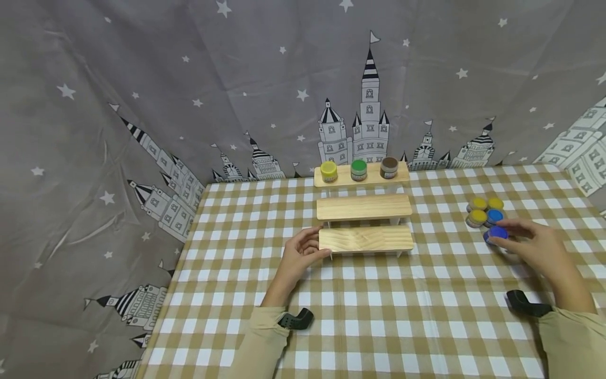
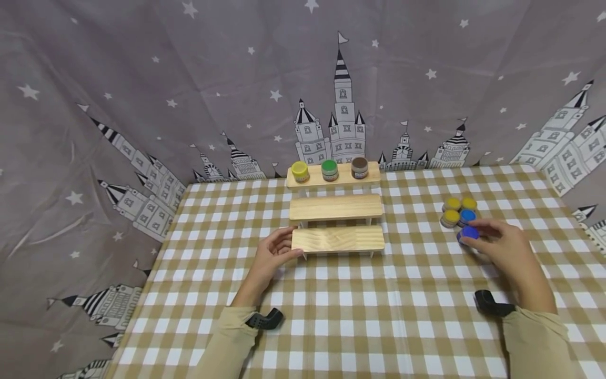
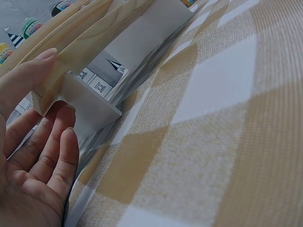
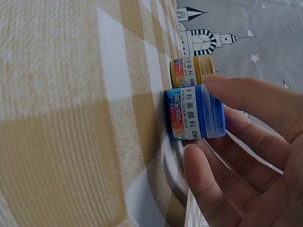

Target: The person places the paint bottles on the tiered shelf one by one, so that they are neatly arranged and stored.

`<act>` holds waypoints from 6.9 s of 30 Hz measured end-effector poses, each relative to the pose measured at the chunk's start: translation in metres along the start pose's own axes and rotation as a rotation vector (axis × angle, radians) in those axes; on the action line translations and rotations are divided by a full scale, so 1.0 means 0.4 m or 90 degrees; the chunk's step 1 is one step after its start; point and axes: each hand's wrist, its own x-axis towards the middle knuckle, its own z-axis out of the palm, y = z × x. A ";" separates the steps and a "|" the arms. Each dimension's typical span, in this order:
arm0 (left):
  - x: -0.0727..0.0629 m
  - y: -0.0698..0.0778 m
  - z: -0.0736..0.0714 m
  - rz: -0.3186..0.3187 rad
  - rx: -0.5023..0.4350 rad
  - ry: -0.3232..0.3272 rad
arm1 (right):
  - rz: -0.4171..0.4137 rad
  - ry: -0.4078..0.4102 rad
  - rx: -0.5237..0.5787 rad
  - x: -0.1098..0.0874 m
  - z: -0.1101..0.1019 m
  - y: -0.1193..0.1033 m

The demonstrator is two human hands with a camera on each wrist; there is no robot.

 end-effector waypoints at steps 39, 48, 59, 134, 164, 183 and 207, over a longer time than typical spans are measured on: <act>-0.004 -0.002 -0.005 -0.004 0.006 -0.008 | -0.018 0.009 0.003 0.000 0.003 -0.020; -0.003 0.002 0.000 -0.001 -0.003 -0.011 | -0.031 0.023 0.028 -0.012 0.003 -0.057; -0.006 0.006 0.003 -0.004 -0.009 -0.007 | -0.107 0.006 0.050 -0.010 0.025 -0.120; 0.001 -0.002 -0.002 -0.002 -0.007 -0.003 | -0.261 -0.122 0.185 0.095 0.344 -0.655; -0.001 0.003 0.000 0.001 0.011 0.003 | -0.327 -0.063 0.124 0.076 0.368 -0.662; 0.001 -0.002 -0.001 0.000 0.003 0.003 | -0.317 -0.019 0.146 0.048 0.309 -0.582; -0.001 -0.004 0.000 -0.005 0.000 0.008 | -0.260 0.090 0.132 0.028 0.181 -0.360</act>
